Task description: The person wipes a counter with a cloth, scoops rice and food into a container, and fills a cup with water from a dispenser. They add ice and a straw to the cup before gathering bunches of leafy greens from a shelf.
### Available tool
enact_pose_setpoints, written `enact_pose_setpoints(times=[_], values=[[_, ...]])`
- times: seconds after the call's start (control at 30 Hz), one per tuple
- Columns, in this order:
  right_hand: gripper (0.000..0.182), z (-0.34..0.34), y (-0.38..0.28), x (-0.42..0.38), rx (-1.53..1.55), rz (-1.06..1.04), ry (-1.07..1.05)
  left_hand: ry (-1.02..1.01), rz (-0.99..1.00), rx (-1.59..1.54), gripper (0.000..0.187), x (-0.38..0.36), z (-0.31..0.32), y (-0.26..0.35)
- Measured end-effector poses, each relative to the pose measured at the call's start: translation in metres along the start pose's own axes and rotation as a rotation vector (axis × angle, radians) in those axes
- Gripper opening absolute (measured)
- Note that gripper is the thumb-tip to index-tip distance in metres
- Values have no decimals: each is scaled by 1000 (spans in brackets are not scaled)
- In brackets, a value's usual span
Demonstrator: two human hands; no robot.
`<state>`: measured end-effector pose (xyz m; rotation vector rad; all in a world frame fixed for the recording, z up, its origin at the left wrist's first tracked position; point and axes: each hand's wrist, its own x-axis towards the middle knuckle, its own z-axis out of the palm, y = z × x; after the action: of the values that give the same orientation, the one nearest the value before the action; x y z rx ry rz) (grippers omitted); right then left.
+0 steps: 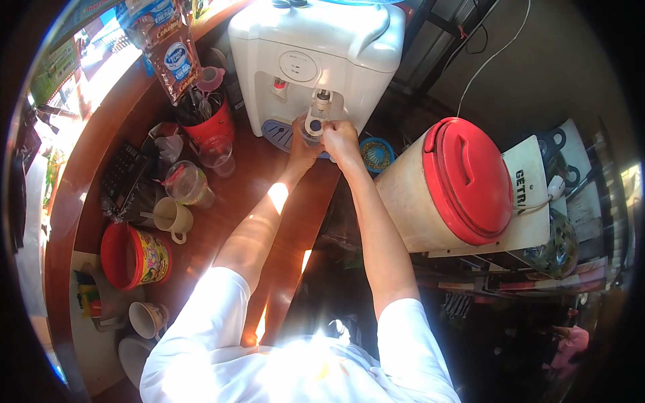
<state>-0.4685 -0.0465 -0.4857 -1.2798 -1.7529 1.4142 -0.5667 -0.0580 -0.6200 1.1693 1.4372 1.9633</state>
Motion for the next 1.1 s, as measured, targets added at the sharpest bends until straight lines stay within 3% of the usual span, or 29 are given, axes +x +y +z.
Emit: enact_pose_setpoints(times=[0.6,1.1], values=[[37,0,4,3,-74,-13,46,10,20,5,101,0,2,2],[31,3,12,8,-12,-31,38,46,37,-67,95,0,6,14]])
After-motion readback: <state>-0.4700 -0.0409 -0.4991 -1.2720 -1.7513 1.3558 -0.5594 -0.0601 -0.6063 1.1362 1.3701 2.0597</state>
